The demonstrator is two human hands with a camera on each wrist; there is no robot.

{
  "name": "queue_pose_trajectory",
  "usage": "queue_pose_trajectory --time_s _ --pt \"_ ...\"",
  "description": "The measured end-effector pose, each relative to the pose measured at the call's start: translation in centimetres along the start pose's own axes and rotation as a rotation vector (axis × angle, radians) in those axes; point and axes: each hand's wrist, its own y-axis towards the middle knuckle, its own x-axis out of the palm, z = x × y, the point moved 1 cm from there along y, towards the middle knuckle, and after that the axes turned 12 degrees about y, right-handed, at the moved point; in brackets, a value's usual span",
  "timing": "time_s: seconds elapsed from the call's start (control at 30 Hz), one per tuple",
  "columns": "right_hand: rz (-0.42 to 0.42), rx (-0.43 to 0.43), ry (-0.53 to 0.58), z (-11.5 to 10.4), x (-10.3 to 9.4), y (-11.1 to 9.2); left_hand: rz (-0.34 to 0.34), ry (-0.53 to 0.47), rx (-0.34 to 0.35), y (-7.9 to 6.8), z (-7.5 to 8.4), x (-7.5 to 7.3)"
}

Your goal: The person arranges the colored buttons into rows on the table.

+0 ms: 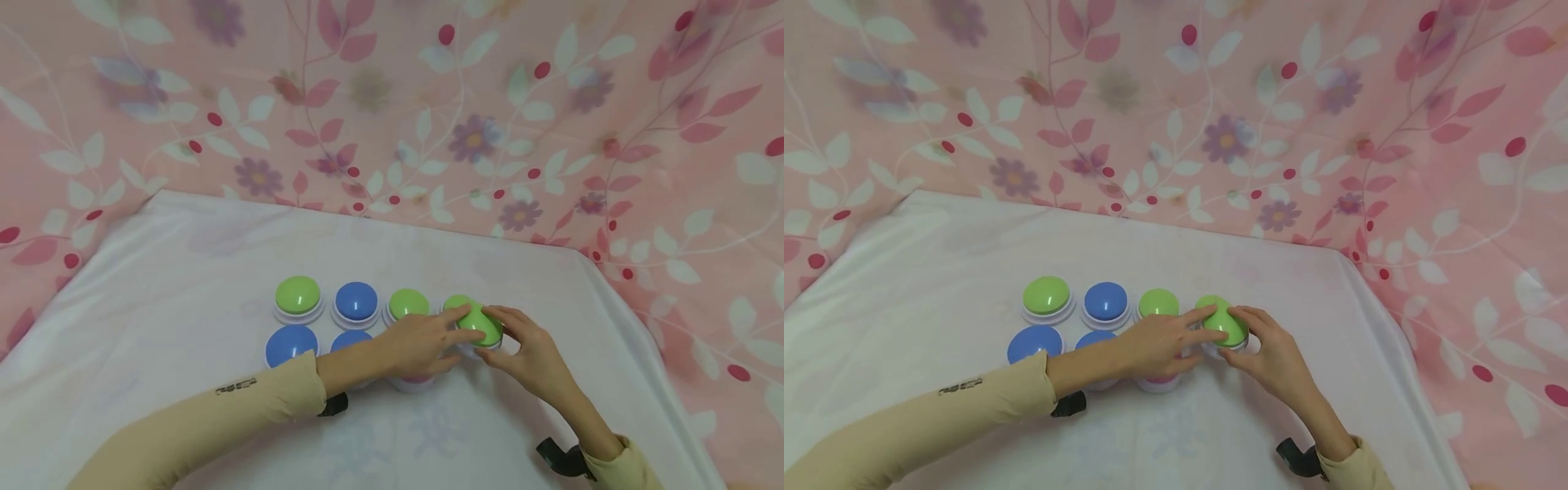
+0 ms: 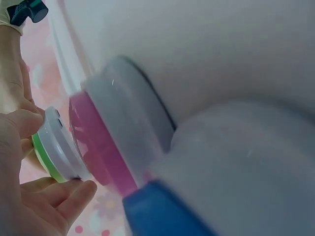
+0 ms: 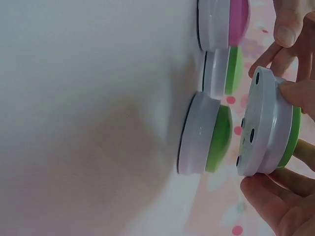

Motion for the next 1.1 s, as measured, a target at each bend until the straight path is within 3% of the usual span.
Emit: queue_pose_trajectory --time_s 0.27,0.63,0.93,1.1 --pt "-0.003 0.018 -0.082 -0.9 0.6 -1.8 0.022 0.060 0.073 -1.1 1.2 0.2" --pt "-0.016 0.051 0.018 -1.3 1.7 -3.7 0.071 0.153 0.153 -2.6 2.3 1.0" --pt "-0.044 0.065 0.007 -1.0 2.3 -4.1 0.033 0.183 0.216 -2.7 2.4 1.4" --pt "-0.059 0.081 0.013 -0.8 2.4 -4.3 -0.005 0.248 0.239 -2.6 2.5 1.7"
